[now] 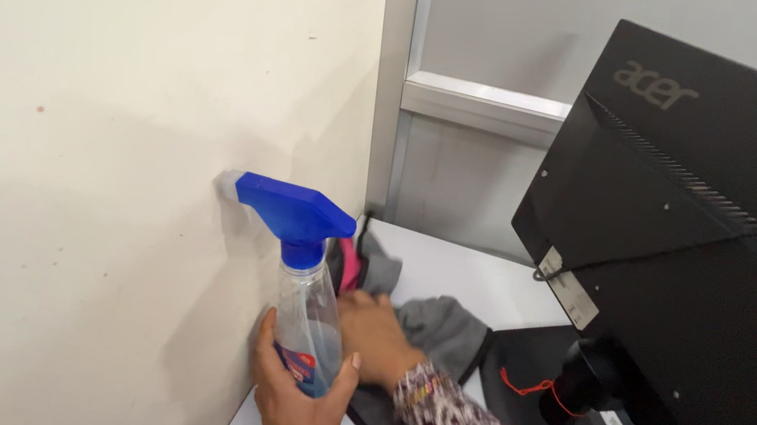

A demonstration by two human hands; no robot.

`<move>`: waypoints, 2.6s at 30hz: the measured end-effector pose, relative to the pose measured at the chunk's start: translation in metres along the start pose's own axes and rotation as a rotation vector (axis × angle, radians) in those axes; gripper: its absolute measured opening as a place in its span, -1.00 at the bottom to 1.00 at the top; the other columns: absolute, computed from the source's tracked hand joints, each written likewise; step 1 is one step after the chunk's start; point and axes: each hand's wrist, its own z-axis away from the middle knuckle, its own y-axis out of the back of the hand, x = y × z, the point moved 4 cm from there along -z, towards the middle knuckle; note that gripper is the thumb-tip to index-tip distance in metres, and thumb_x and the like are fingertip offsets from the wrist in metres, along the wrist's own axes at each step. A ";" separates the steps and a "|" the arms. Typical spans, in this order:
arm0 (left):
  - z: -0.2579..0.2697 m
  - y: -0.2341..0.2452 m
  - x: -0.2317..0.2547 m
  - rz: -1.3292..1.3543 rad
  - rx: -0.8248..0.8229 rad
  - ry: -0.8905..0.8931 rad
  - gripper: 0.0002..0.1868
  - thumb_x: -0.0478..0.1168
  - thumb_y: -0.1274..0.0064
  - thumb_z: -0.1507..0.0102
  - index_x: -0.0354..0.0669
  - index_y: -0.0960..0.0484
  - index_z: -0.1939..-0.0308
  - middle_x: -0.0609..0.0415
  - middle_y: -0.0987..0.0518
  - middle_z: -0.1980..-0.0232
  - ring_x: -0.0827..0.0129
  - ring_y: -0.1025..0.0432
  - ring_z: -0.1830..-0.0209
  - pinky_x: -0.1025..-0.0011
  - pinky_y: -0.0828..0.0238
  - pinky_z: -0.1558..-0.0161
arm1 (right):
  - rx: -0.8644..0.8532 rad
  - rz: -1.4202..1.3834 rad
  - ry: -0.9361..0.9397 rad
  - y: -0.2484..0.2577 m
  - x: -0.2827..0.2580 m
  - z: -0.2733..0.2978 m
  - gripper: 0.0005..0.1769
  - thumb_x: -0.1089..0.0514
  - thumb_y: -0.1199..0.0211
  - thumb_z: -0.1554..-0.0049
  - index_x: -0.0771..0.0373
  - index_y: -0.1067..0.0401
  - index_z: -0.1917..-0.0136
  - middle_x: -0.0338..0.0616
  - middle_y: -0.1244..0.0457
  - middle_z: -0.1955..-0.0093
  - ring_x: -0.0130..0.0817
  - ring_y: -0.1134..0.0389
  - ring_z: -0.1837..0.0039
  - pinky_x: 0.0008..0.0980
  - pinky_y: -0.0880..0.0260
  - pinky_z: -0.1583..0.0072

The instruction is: The person wipes down the back and base of a computer monitor with a cloth, then turns the monitor around to clean the screen, and finally wipes a computer mouse.

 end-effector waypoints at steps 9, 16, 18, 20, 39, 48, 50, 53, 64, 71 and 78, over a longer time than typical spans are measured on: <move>-0.009 0.008 -0.014 -0.073 -0.205 0.124 0.15 0.10 -0.48 0.17 -0.27 -0.23 -0.35 -0.27 -0.44 -0.26 -0.06 -0.36 -0.25 0.09 -0.27 -0.23 | 0.247 -0.095 -0.164 0.018 0.011 0.023 -0.44 -0.09 -0.22 -0.01 0.01 -0.46 -0.28 -0.23 -0.25 -0.41 -0.07 -0.09 -0.47 0.17 -0.03 -0.32; -0.037 0.011 0.021 0.171 -0.532 0.198 -0.02 0.09 -0.22 -0.06 -0.07 -0.16 -0.48 -0.15 -0.60 -0.12 0.16 -0.52 -0.09 0.28 -0.36 -0.17 | 0.197 0.004 -0.579 0.011 0.074 0.001 -0.43 -0.17 -0.11 -0.12 -0.06 -0.36 -0.38 -0.28 -0.13 -0.51 -0.10 0.01 -0.56 0.32 0.08 -0.40; -0.059 -0.006 0.032 0.179 -0.584 0.198 0.00 0.04 -0.22 -0.04 0.03 -0.15 -0.52 -0.10 -0.56 -0.09 0.22 -0.50 -0.09 0.28 -0.43 -0.07 | 0.191 0.002 -0.578 0.009 0.076 0.001 -0.43 -0.17 -0.12 -0.11 -0.08 -0.36 -0.38 -0.28 -0.13 -0.52 -0.10 0.02 -0.56 0.31 0.09 -0.39; -0.083 -0.023 0.038 0.228 -0.631 0.161 -0.01 0.00 -0.20 -0.05 0.06 -0.15 -0.53 -0.09 -0.53 -0.03 0.22 -0.50 -0.04 0.28 -0.46 0.00 | 0.183 0.003 -0.573 0.009 0.077 0.000 -0.41 -0.16 -0.13 -0.09 -0.08 -0.35 -0.39 -0.26 -0.12 -0.51 -0.09 0.03 -0.56 0.31 0.09 -0.38; -0.109 -0.092 -0.039 1.040 -0.907 0.890 -0.46 -0.04 -0.13 -0.22 0.02 -0.33 -0.23 -0.02 -0.62 0.25 0.07 -0.63 0.19 -0.05 -0.62 0.15 | 0.274 -0.087 -0.567 0.001 0.089 -0.001 -0.41 -0.14 -0.23 -0.05 -0.06 -0.40 -0.35 -0.33 -0.21 -0.45 -0.14 -0.03 -0.54 0.21 0.07 -0.39; -0.102 -0.113 -0.086 1.036 -0.837 0.900 -0.39 0.18 -0.10 -0.22 -0.14 -0.43 -0.18 -0.07 -0.63 0.26 0.15 -0.58 0.42 0.12 -0.60 0.33 | 0.334 -0.098 -0.561 0.005 0.096 -0.007 -0.47 -0.12 -0.26 -0.03 -0.09 -0.46 -0.28 -0.37 -0.26 -0.40 -0.18 -0.09 -0.51 0.14 0.03 -0.38; -0.107 -0.120 -0.087 1.015 -0.824 0.862 -0.32 0.28 -0.04 -0.22 -0.18 -0.42 -0.15 -0.11 -0.64 0.25 0.14 -0.57 0.47 0.12 -0.58 0.38 | 0.315 -0.096 -0.570 0.005 0.096 -0.006 -0.49 -0.13 -0.27 -0.02 -0.09 -0.48 -0.25 -0.37 -0.26 -0.39 -0.19 -0.08 -0.51 0.14 0.02 -0.38; -0.116 -0.129 -0.089 0.959 -0.795 0.824 -0.31 0.32 0.02 -0.22 -0.18 -0.43 -0.14 -0.09 -0.62 0.25 0.14 -0.56 0.50 0.12 -0.58 0.43 | 0.308 -0.087 -0.573 0.007 0.095 -0.006 -0.51 -0.12 -0.26 -0.03 -0.09 -0.50 -0.23 -0.37 -0.25 -0.39 -0.19 -0.08 -0.51 0.13 0.01 -0.37; -0.118 -0.116 -0.074 0.864 -0.699 0.795 -0.33 0.29 -0.04 -0.20 -0.12 -0.47 -0.15 -0.07 -0.63 0.19 0.19 -0.58 0.48 0.22 -0.59 0.40 | 0.309 -0.115 -0.570 0.005 0.095 -0.007 -0.53 -0.11 -0.27 -0.02 -0.09 -0.51 -0.22 -0.36 -0.24 -0.41 -0.18 -0.06 -0.52 0.10 0.06 -0.39; -0.121 -0.115 -0.057 0.754 -0.653 0.744 -0.33 0.24 -0.09 -0.19 -0.23 -0.48 -0.12 -0.05 -0.55 0.12 0.16 -0.60 0.46 0.22 -0.58 0.43 | 0.323 -0.119 -0.560 0.005 0.095 -0.006 -0.53 -0.11 -0.27 -0.01 -0.10 -0.52 -0.21 -0.36 -0.24 -0.41 -0.17 -0.06 -0.52 0.11 0.07 -0.39; -0.121 -0.108 -0.040 0.704 -0.672 0.691 -0.34 0.24 -0.09 -0.18 -0.19 -0.51 -0.13 -0.03 -0.54 0.14 0.21 -0.57 0.49 0.29 -0.54 0.47 | 0.310 -0.135 -0.581 0.009 0.092 -0.005 -0.54 -0.11 -0.27 -0.02 -0.10 -0.51 -0.21 -0.39 -0.25 -0.41 -0.19 -0.07 -0.52 0.10 0.06 -0.40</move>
